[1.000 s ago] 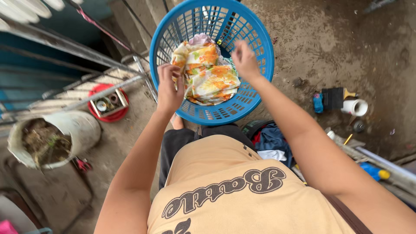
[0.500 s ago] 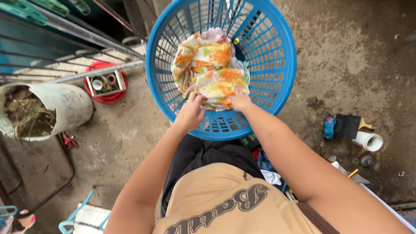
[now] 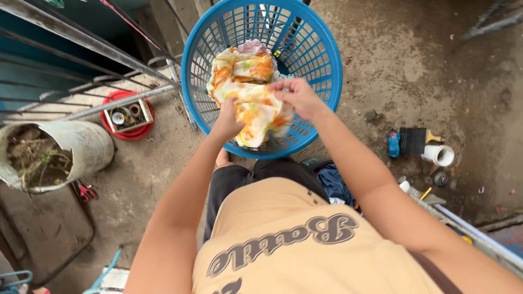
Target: The person takes various items of clothing from a blue plastic basket and a black bucket, places them onto hangers, and secures them with clips on a drying rack.
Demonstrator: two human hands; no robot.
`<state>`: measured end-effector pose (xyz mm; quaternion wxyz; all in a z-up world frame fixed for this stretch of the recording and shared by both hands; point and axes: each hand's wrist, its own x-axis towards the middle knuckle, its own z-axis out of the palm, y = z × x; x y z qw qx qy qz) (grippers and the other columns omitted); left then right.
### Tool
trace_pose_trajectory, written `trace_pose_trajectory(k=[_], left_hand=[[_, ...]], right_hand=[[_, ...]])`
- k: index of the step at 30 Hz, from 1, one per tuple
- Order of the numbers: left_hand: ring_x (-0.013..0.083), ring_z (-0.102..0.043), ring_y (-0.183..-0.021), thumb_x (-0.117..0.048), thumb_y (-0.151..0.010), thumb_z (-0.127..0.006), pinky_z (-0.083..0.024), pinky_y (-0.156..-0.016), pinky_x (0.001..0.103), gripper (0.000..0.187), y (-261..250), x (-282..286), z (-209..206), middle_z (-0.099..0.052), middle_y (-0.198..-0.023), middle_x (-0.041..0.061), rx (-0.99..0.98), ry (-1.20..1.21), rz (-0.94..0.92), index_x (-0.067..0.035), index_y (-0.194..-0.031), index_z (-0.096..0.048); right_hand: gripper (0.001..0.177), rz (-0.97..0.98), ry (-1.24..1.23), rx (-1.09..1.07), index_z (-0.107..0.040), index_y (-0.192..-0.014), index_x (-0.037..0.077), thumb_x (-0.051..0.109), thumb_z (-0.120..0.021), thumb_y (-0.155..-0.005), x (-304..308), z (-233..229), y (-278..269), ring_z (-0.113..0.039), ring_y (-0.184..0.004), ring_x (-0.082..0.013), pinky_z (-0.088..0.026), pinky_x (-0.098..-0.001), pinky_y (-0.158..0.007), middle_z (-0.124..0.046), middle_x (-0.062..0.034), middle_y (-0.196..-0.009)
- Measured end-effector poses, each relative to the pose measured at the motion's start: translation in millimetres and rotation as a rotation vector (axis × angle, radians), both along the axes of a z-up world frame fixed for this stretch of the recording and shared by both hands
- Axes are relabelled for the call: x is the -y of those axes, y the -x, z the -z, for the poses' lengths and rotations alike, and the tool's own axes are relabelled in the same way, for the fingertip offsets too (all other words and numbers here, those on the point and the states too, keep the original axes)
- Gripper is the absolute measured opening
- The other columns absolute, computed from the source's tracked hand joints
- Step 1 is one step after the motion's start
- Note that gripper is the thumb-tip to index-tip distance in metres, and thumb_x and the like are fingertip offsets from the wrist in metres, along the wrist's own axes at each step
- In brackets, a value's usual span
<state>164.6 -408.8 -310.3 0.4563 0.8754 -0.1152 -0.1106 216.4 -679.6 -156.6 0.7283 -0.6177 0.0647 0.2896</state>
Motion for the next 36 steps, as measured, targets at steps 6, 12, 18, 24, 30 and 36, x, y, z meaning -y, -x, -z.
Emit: trace_pose_trajectory(k=[6, 12, 18, 24, 30, 36], left_hand=[[0.0376, -0.056, -0.137, -0.039, -0.080, -0.071, -0.047, -0.110, 0.046, 0.092, -40, 22, -21, -0.052, -0.150, 0.025, -0.703, 0.396, -0.677, -0.001, -0.150, -0.027], [0.0388, -0.037, -0.142, -0.077, -0.090, -0.042, -0.028, -0.099, 0.066, 0.088, -9, 22, -60, -0.041, -0.146, 0.027, -1.527, 0.745, -0.462, -0.011, -0.148, -0.043], [0.0255, -0.062, -0.106, -0.029, -0.103, -0.055, -0.048, -0.090, 0.043, 0.036, -60, 59, -29, -0.067, -0.117, 0.011, -0.793, 0.978, -0.111, -0.003, -0.127, -0.062], [0.0192, -0.073, -0.092, -0.023, -0.100, -0.060, -0.061, -0.072, 0.033, 0.027, -132, 45, -215, -0.070, -0.108, 0.007, -0.685, 1.192, -0.026, -0.006, -0.122, -0.059], [0.0195, -0.074, -0.105, -0.024, -0.105, -0.065, -0.061, -0.086, 0.033, 0.025, -141, 71, -297, -0.073, -0.116, 0.008, -0.498, 1.105, 0.339, -0.006, -0.124, -0.066], [0.0220, -0.066, -0.118, -0.012, -0.094, -0.063, -0.056, -0.091, 0.035, 0.033, -178, 10, -214, -0.068, -0.128, 0.009, -0.111, 0.858, 0.001, -0.004, -0.126, -0.062]], right_hand=[[0.022, 0.204, -0.022, 0.173, -0.073, -0.109, -0.001, -0.009, -0.062, -0.091, -23, -105, -13, -0.073, -0.094, -0.0136, -0.063, -0.0299, -0.087, -0.076, -0.0083, -0.104], [0.019, 0.384, -0.047, 0.395, -0.074, -0.108, -0.001, -0.010, -0.065, -0.093, -7, -151, -14, -0.071, -0.093, -0.0125, -0.060, -0.0287, -0.089, -0.075, -0.0074, -0.103], [0.014, 0.404, -0.034, 0.659, -0.072, -0.109, -0.001, -0.011, -0.065, -0.102, 30, -175, -12, -0.072, -0.100, -0.0161, -0.061, -0.0321, -0.094, -0.075, -0.0090, -0.109], [0.017, 0.420, 0.381, 0.553, -0.074, -0.112, 0.002, -0.002, -0.064, -0.100, 38, -165, -7, -0.073, -0.097, -0.0163, -0.062, -0.0320, -0.087, -0.076, -0.0061, -0.107], [0.046, 0.180, 0.653, 0.693, -0.059, -0.128, -0.005, 0.001, -0.081, -0.088, -13, -148, 3, -0.067, -0.111, -0.0251, -0.054, -0.0341, -0.095, -0.068, -0.0135, -0.118], [0.032, 0.501, 0.138, 0.504, -0.062, -0.132, -0.003, -0.002, -0.061, -0.100, 8, -117, -23, -0.071, -0.117, -0.0219, -0.059, -0.0348, -0.102, -0.072, -0.0109, -0.126]])
